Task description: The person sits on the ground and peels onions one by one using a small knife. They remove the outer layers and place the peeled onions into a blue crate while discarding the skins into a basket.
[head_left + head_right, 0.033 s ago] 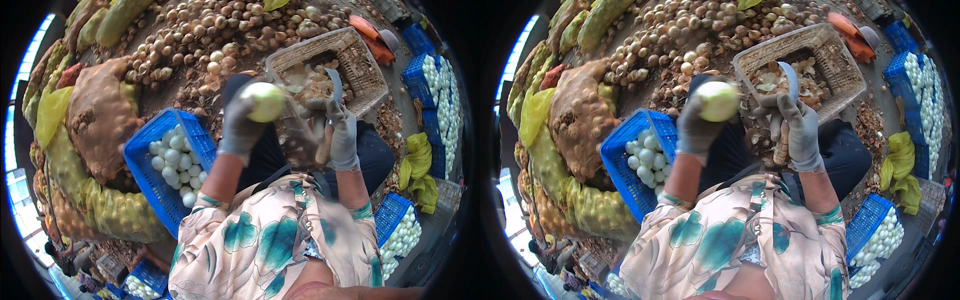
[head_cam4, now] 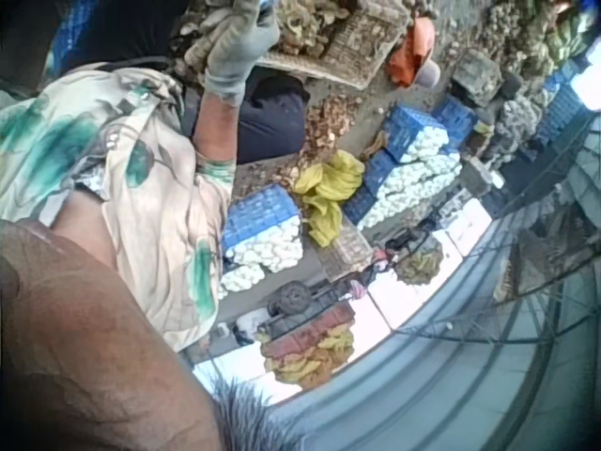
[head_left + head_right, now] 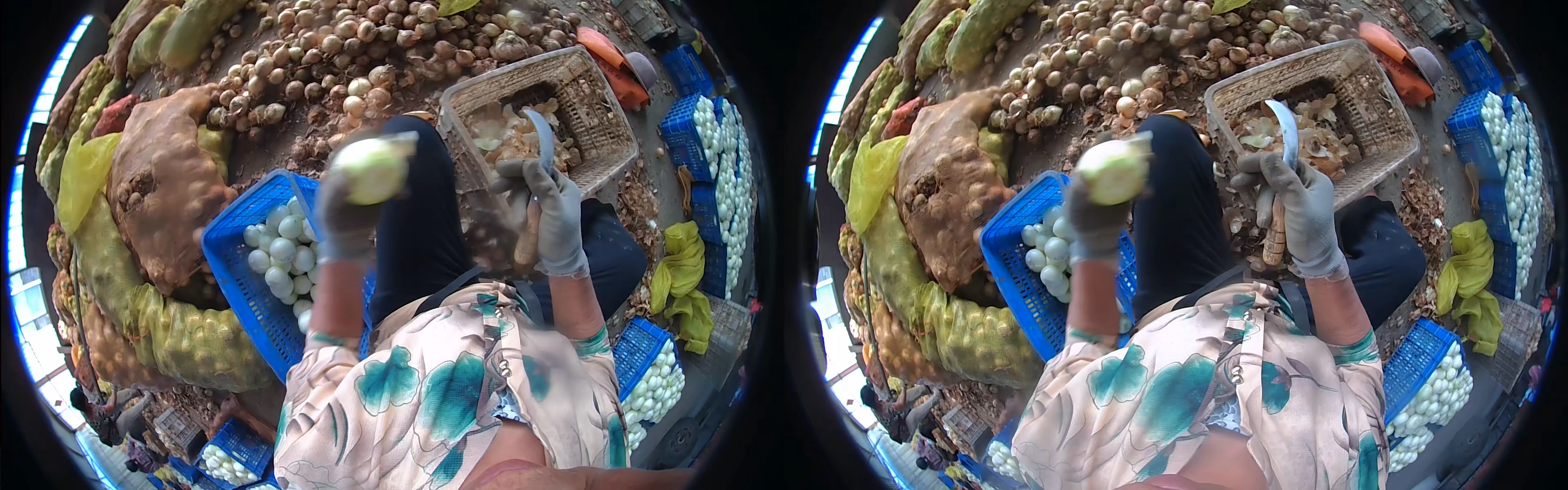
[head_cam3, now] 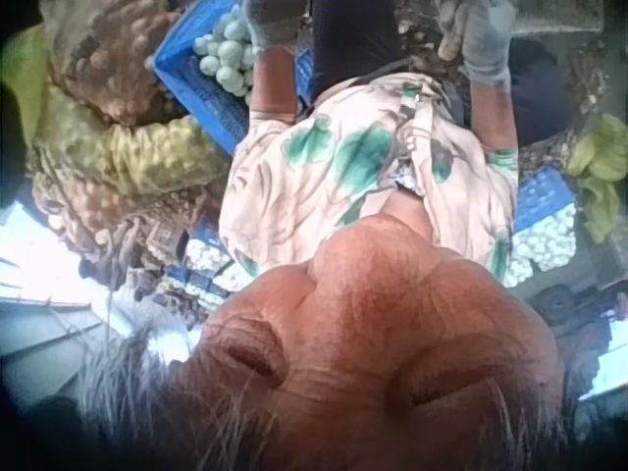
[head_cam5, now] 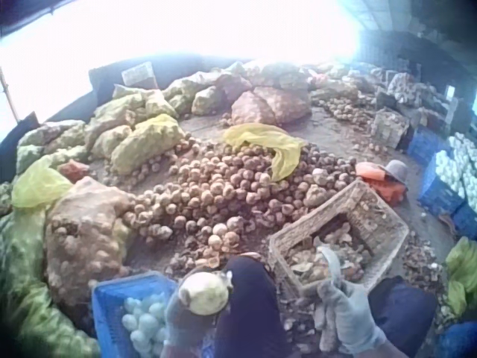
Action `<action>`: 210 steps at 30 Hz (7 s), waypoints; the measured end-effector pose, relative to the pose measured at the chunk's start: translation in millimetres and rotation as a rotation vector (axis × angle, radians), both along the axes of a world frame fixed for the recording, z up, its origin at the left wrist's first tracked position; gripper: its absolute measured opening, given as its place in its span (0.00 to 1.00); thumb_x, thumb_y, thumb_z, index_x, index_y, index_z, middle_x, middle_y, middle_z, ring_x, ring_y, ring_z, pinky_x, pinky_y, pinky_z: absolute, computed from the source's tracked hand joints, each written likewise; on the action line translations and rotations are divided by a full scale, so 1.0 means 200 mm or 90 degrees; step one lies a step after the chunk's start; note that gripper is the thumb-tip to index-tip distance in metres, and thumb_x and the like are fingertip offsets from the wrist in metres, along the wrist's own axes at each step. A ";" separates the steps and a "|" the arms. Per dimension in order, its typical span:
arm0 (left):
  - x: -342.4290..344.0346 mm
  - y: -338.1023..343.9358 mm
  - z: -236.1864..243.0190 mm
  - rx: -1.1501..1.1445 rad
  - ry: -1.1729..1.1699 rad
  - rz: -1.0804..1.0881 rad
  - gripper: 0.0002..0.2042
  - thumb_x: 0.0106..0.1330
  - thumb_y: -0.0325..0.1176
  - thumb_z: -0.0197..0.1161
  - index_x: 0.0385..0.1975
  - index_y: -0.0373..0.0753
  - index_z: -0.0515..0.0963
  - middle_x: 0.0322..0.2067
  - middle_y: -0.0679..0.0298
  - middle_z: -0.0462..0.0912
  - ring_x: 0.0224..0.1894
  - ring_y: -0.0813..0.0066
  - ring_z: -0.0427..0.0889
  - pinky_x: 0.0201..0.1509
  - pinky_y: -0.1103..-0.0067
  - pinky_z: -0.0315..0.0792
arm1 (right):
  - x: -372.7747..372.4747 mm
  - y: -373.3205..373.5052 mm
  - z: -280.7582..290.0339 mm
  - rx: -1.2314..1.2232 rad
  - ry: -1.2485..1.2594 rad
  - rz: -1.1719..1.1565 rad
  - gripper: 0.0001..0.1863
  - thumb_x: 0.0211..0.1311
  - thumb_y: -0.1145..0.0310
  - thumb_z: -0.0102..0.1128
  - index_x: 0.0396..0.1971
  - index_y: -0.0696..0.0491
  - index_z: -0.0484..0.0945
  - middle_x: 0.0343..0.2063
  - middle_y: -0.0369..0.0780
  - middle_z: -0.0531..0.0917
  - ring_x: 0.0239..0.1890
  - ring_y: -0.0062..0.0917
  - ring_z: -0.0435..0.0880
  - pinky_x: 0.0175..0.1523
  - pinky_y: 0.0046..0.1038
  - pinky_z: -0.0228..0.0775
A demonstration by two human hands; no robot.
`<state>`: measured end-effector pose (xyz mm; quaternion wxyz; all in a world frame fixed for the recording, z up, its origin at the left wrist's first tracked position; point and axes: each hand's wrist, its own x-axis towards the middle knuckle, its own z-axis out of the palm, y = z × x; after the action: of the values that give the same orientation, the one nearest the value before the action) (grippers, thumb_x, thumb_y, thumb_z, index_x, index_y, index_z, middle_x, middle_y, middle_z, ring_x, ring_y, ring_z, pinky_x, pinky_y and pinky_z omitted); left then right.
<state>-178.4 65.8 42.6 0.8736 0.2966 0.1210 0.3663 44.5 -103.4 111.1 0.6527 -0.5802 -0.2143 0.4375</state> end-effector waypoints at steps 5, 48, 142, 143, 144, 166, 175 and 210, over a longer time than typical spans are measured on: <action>-0.87 0.08 -0.29 -0.165 0.408 0.453 0.27 0.70 0.46 0.62 0.63 0.35 0.72 0.56 0.51 0.80 0.59 0.56 0.80 0.56 0.60 0.79 | 0.07 0.00 -0.15 -0.169 0.019 -0.037 0.22 0.75 0.56 0.57 0.44 0.64 0.82 0.31 0.42 0.88 0.17 0.14 0.76 0.23 0.16 0.67; 0.52 1.12 -1.49 0.669 1.138 -0.139 0.27 0.51 0.58 0.69 0.43 0.44 0.87 0.47 0.52 0.86 0.54 0.53 0.83 0.58 0.60 0.75 | 0.27 -0.16 -0.65 -0.273 0.097 -0.183 0.17 0.77 0.63 0.53 0.52 0.62 0.78 0.28 0.40 0.84 0.19 0.15 0.79 0.26 0.16 0.70; 0.81 -0.36 -0.43 -0.220 0.469 0.090 0.20 0.73 0.48 0.62 0.50 0.35 0.77 0.40 0.59 0.83 0.37 0.66 0.85 0.42 0.68 0.82 | 0.31 -0.23 -0.65 -0.328 -0.435 -0.027 0.18 0.72 0.56 0.53 0.36 0.58 0.80 0.29 0.55 0.84 0.38 0.51 0.86 0.44 0.49 0.76; 0.82 -0.36 -0.47 -0.219 0.471 0.102 0.20 0.74 0.48 0.62 0.50 0.35 0.77 0.40 0.59 0.83 0.37 0.66 0.85 0.42 0.69 0.82 | 0.29 -0.25 -0.64 -0.309 -0.387 0.034 0.19 0.73 0.56 0.53 0.37 0.59 0.80 0.30 0.56 0.84 0.38 0.52 0.85 0.45 0.48 0.76; 0.83 -0.36 -0.51 -0.219 0.472 0.113 0.20 0.74 0.48 0.61 0.50 0.34 0.77 0.40 0.59 0.83 0.37 0.66 0.85 0.42 0.69 0.82 | 0.26 -0.25 -0.62 -0.303 -0.353 0.054 0.20 0.73 0.55 0.53 0.37 0.59 0.81 0.30 0.56 0.84 0.38 0.51 0.85 0.45 0.48 0.76; 0.88 -0.41 -0.51 -0.219 0.490 0.156 0.18 0.75 0.46 0.60 0.43 0.33 0.79 0.37 0.60 0.83 0.34 0.71 0.84 0.39 0.74 0.82 | 0.04 -0.15 -0.63 -0.400 -0.586 0.168 0.15 0.70 0.60 0.55 0.34 0.57 0.81 0.24 0.50 0.86 0.30 0.45 0.89 0.35 0.45 0.79; 0.85 -0.39 -0.62 -0.155 0.487 0.120 0.23 0.75 0.51 0.58 0.49 0.32 0.76 0.41 0.56 0.84 0.39 0.62 0.86 0.45 0.67 0.84 | 0.06 -0.12 -0.68 -0.470 -0.636 0.216 0.16 0.67 0.55 0.61 0.36 0.55 0.82 0.26 0.46 0.88 0.30 0.39 0.91 0.33 0.40 0.79; 0.77 -0.25 -0.62 -0.260 0.444 -0.009 0.20 0.73 0.49 0.60 0.53 0.38 0.74 0.45 0.59 0.82 0.42 0.60 0.85 0.47 0.61 0.83 | 0.52 -0.04 -0.50 -0.439 -0.118 0.512 0.25 0.75 0.52 0.52 0.31 0.60 0.82 0.22 0.47 0.84 0.27 0.32 0.86 0.38 0.36 0.78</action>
<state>-24.4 16.6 -81.1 0.8236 0.2244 0.4783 0.2063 147.8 -110.7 11.6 0.1837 -0.6694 -0.3201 0.6448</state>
